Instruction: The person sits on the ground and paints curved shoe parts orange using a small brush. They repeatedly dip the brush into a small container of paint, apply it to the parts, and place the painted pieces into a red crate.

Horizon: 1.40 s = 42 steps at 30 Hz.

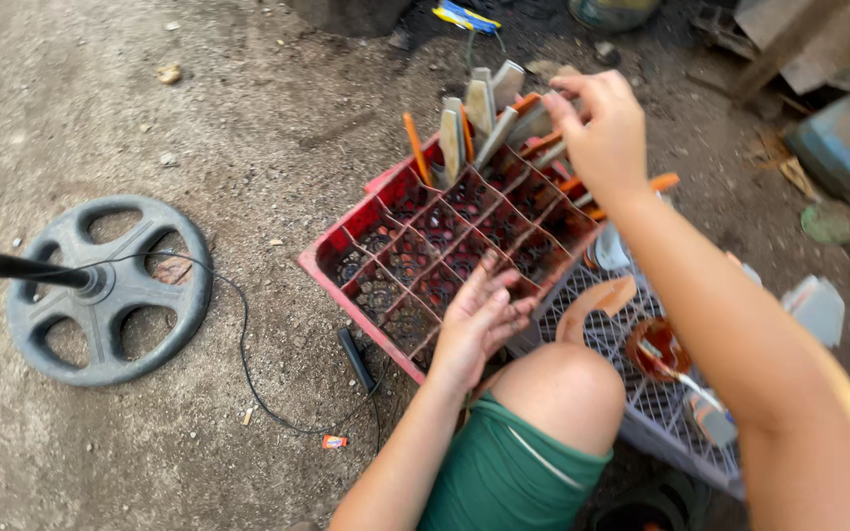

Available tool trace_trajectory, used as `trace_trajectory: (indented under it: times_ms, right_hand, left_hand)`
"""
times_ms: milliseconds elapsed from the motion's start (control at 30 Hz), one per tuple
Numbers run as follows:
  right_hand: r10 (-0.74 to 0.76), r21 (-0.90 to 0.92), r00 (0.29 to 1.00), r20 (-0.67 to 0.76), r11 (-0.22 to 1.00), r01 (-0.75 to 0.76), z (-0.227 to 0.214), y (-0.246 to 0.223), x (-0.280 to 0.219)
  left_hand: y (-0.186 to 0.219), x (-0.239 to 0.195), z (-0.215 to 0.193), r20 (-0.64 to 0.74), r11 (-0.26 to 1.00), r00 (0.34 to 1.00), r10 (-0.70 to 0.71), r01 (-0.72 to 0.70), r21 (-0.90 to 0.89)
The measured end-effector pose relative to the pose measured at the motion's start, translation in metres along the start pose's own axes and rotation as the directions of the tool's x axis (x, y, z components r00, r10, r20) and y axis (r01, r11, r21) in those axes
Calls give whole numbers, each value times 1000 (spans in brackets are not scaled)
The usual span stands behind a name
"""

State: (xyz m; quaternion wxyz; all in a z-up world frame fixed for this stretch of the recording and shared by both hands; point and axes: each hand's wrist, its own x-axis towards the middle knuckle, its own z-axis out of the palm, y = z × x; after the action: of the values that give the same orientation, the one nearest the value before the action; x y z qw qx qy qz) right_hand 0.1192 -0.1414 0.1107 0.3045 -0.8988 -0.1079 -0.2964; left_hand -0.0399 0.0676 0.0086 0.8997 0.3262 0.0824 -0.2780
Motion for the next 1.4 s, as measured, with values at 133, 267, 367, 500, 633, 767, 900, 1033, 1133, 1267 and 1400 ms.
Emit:
trace_trajectory:
  times_ms: [133,267,367,500,633,767,900,1033,1133,1267,1400]
  right_hand:
    - [24,-21,1000,-5,999,-24,-100,-20,-65]
    - [208,-232,973,96,956,-181,-180,-17,-159]
    - [317,-433,928,193,877,-209,-210,5,-230]
    - [516,-577,827,222,754,-314,-219,32,-307]
    - [635,-671,718,285,667,-325,-194,45,-333]
    - [563,-689,754,340,694,-208,-182,63,-348]
    - [595,-732,716,365,659,-174,-174,87,-360]
    - [618,-703,700,358,672,-234,-164,105,-371]
    - [674,-668,643,364,670,-324,-164,111,-375]
    - [694,-632,661,286,655,-415,-167,101,-370]
    - [749,-618,602,278,619,-485,-171,85,-354]
  left_hand:
    - [-1,9,17,104,947,983,154,-177,267]
    - [-14,22,55,406,553,904,137,-410,725]
    - [-33,47,92,479,78,876,-57,-474,877]
    - [-86,89,135,460,-290,853,-247,-518,805]
    - [-147,133,142,176,-579,929,-326,-343,740]
    - [-199,168,107,8,-586,997,-71,-48,809]
    - [-239,177,71,-427,-603,885,184,445,662]
    - [-265,167,43,-426,-622,859,282,502,600]
    - [-278,150,32,-372,-634,881,293,470,614]
    - [-268,143,38,-291,-658,902,319,432,617]
    - [-236,137,48,-203,-718,967,152,250,650]
